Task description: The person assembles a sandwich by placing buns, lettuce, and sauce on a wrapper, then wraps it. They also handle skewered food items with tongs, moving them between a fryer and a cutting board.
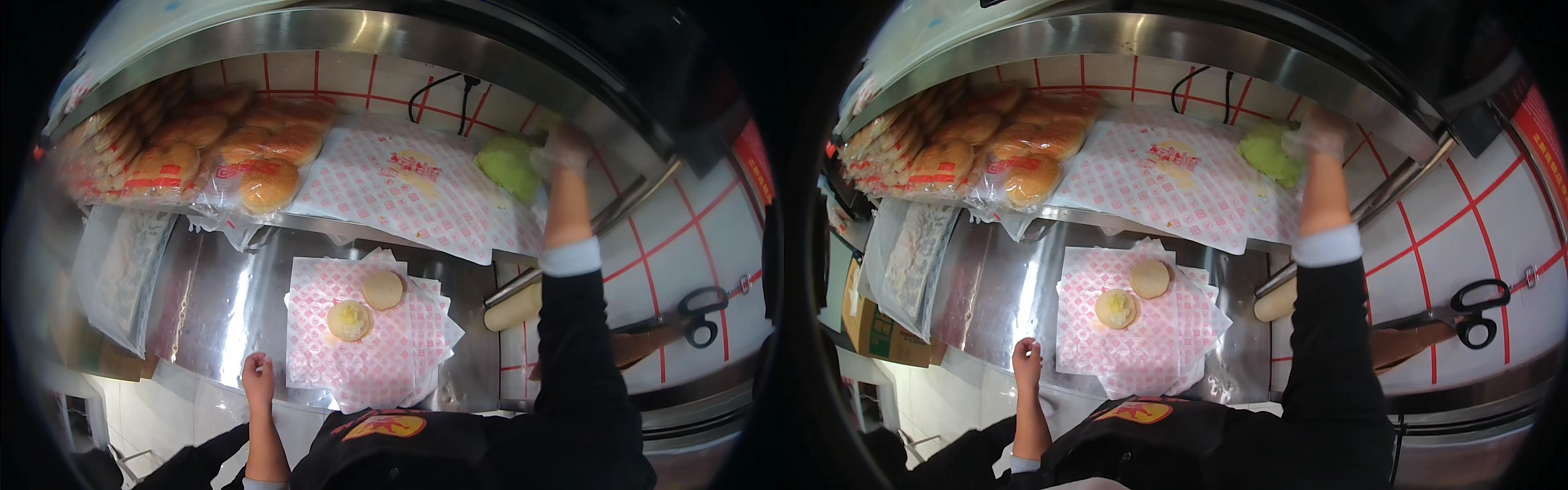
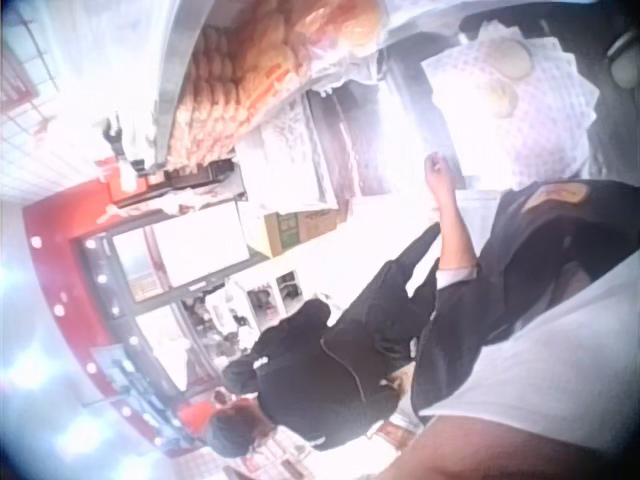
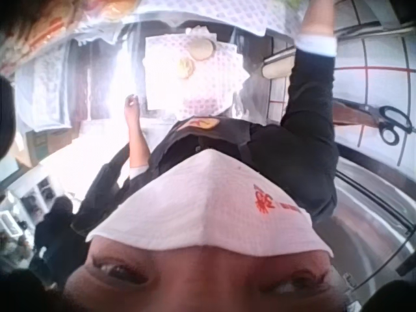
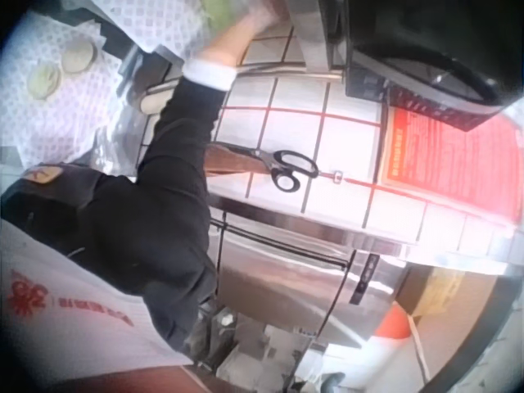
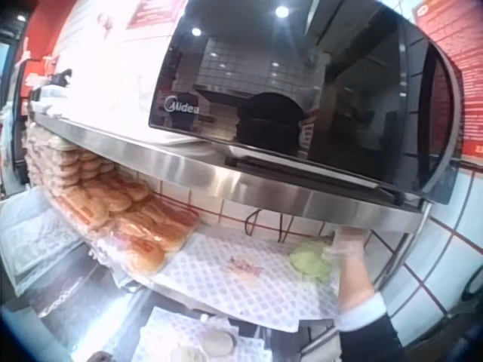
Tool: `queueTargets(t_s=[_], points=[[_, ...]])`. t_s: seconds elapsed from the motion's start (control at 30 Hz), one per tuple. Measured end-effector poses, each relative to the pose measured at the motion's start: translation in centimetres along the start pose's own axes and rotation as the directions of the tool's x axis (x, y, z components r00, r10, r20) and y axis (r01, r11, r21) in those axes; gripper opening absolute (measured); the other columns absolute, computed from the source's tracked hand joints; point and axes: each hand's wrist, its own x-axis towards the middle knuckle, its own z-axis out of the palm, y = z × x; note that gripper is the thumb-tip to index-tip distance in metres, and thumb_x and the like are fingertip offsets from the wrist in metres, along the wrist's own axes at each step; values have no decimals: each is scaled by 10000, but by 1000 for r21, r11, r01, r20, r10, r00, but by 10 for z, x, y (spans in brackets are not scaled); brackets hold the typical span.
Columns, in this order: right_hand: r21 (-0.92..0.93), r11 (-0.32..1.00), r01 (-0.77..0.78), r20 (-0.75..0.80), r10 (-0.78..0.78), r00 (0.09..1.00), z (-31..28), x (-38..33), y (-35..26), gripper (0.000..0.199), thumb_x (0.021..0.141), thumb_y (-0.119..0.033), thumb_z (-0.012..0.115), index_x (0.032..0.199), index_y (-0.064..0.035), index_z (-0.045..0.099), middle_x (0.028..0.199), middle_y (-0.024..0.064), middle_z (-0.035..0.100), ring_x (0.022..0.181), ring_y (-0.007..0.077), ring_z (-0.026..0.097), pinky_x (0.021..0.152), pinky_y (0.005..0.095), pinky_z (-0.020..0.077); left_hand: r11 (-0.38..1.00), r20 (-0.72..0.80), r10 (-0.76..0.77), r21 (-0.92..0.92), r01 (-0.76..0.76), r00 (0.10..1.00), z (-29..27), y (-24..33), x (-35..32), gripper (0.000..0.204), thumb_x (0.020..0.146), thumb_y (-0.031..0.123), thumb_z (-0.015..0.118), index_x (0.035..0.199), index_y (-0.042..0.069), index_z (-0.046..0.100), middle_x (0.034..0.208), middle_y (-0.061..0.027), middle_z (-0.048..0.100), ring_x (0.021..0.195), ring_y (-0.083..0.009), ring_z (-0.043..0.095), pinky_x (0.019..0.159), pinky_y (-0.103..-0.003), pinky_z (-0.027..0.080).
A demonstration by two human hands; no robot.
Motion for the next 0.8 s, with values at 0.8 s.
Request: queueTargets(t_s=[0.8], points=[[548,810,208,766,-586,264,-36,-431,-196,696,828,-415,579,1361,-20,370,1414,160,352,1312,310,301,1115,400,175,995,126,-101,-6,103,987,-21,38,-27,218,850,143,606,1036,31,591,868,-18,589,648,-79,514,612,-225,434]])
